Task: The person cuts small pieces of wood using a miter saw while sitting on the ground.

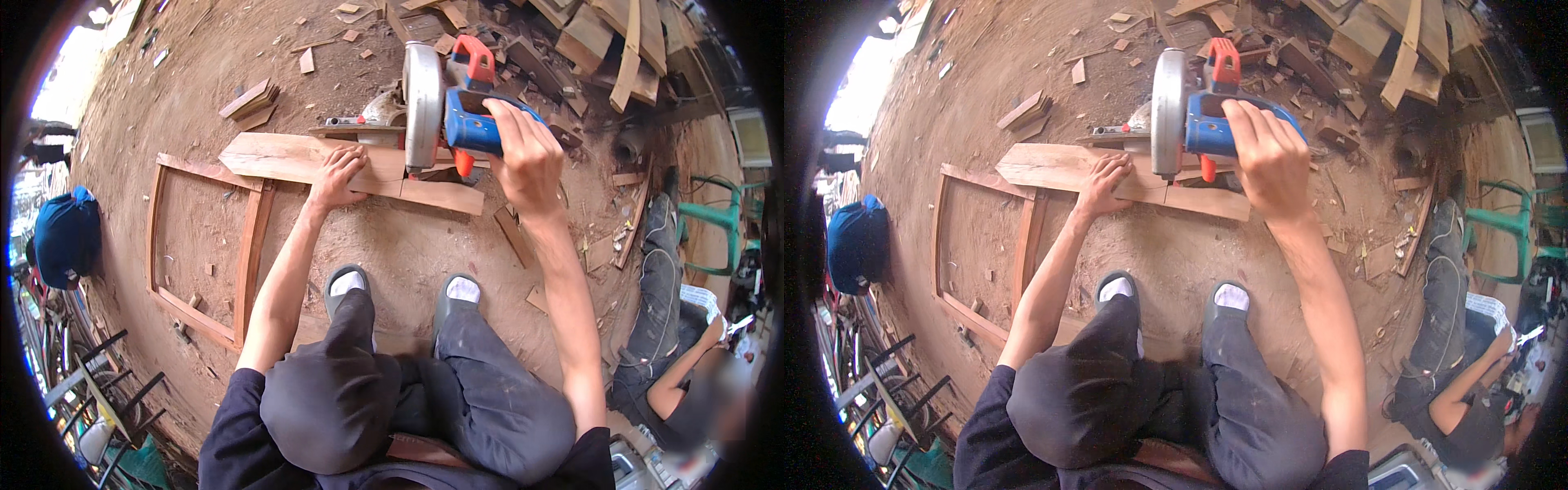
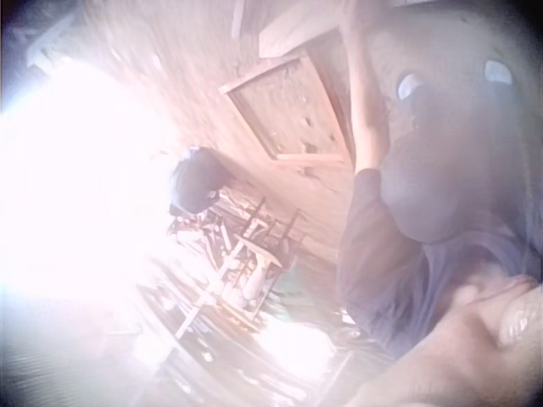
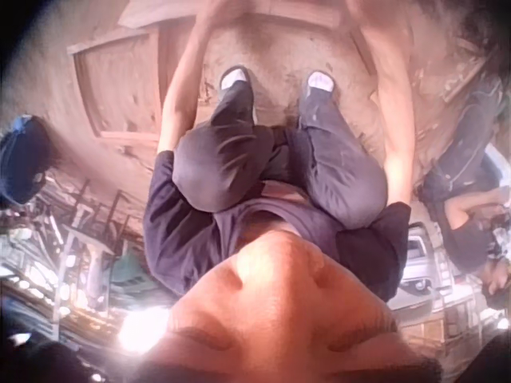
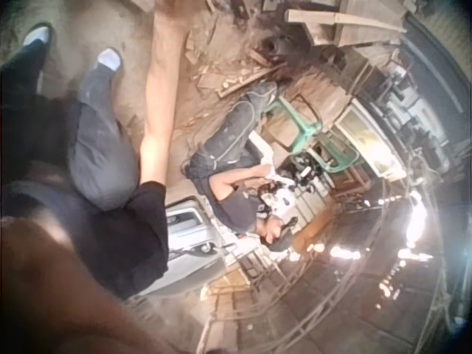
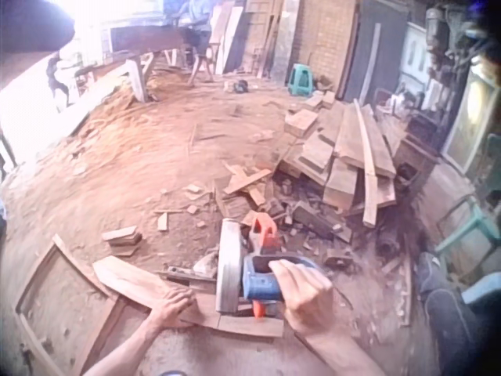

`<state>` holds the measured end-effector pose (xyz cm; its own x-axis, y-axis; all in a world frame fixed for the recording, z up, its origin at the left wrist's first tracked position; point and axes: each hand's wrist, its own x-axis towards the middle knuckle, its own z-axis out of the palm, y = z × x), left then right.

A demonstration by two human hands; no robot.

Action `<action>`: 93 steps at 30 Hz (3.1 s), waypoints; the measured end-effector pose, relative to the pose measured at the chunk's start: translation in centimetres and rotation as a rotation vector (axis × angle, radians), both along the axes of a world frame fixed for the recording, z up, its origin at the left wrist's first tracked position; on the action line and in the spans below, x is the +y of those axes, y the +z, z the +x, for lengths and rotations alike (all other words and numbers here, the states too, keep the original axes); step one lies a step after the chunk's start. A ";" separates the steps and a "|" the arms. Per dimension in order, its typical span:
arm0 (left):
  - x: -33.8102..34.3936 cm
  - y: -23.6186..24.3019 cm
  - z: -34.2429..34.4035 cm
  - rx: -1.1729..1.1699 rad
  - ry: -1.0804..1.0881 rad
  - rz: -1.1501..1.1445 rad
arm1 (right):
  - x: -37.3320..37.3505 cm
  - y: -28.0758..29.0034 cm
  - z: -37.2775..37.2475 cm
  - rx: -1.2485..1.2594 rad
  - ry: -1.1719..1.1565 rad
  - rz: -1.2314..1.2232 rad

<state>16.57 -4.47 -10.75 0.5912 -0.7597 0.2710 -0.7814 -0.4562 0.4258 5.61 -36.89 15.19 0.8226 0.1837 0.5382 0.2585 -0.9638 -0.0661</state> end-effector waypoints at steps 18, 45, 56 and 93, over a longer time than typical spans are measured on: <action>0.5 0.0 -2.6 0.036 -0.033 0.010 | -0.6 -24.5 -15.1 0.532 -0.656 1.726; 0.4 0.3 -2.9 0.073 0.044 0.028 | 0.9 -21.1 -15.4 0.478 -0.651 1.585; -2.0 3.9 -5.9 0.168 0.009 0.023 | -8.3 -19.5 -23.9 0.380 -0.604 1.888; -6.6 -0.5 -19.5 1.612 0.286 -0.351 | -4.7 -22.7 -23.9 0.744 -0.473 1.786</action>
